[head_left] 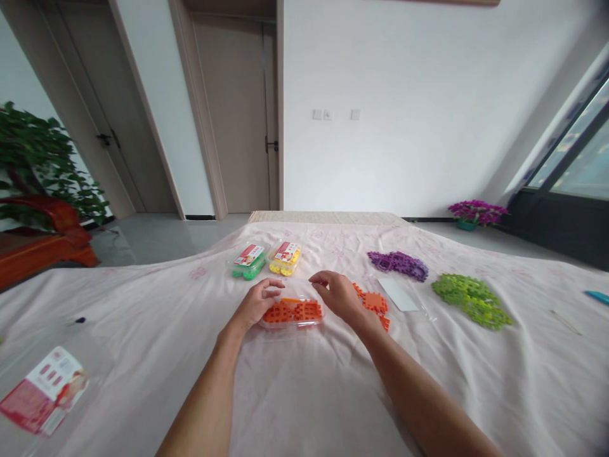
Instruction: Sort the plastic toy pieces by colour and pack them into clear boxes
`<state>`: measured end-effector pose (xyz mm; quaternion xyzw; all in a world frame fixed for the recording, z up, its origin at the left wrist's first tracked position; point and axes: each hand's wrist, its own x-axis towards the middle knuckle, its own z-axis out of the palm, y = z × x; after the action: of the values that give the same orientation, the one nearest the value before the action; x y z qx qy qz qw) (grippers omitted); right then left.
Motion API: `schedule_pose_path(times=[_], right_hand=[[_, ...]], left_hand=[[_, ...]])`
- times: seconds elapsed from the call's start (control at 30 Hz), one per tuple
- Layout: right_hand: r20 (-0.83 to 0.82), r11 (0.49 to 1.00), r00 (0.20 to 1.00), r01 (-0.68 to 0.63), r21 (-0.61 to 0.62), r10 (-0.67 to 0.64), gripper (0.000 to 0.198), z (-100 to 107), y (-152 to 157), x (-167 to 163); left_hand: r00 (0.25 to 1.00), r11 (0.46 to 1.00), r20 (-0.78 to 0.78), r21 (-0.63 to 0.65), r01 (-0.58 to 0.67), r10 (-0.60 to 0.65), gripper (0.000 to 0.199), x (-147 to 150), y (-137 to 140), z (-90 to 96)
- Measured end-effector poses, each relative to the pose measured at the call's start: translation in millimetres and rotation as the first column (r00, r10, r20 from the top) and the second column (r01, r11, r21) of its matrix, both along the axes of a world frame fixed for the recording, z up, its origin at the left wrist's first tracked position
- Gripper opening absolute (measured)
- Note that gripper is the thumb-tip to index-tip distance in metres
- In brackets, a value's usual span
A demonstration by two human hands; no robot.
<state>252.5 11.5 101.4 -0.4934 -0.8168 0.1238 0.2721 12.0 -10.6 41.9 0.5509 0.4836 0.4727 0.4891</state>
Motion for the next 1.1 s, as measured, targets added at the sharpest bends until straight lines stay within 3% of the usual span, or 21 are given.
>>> schedule_pose_path(times=[0.17,0.43,0.7,0.87,1.1], right_hand=[[0.145,0.983,0.974,-0.181,0.033,0.174,0.025,9.5,-12.8,-19.1],[0.405,0.993,0.907,-0.108,-0.042,0.116,0.023,12.9,4.2,-50.3],[0.322,0.981,0.927,-0.177,-0.080,0.193,0.021,9.4,19.1,-51.0],[0.243,0.989,0.960,-0.147,0.024,0.137,0.020,1.9,20.0,-47.8],[0.189,0.992,0.975,-0.123,0.013,0.118,0.022,1.5,14.6,-40.9]], left_hand=[[0.999,0.999,0.030,-0.025,0.022,-0.021,0.042,2.0,-2.6,4.9],[0.998,0.998,0.054,-0.060,0.013,-0.010,0.046,2.7,-3.4,6.1],[0.991,0.997,0.122,-0.043,0.066,-0.060,0.050,3.3,-2.1,4.4],[0.989,0.997,0.127,-0.027,0.076,-0.072,0.052,3.5,-0.4,2.4],[0.994,0.997,0.099,-0.064,0.050,-0.043,0.052,3.4,0.4,1.5]])
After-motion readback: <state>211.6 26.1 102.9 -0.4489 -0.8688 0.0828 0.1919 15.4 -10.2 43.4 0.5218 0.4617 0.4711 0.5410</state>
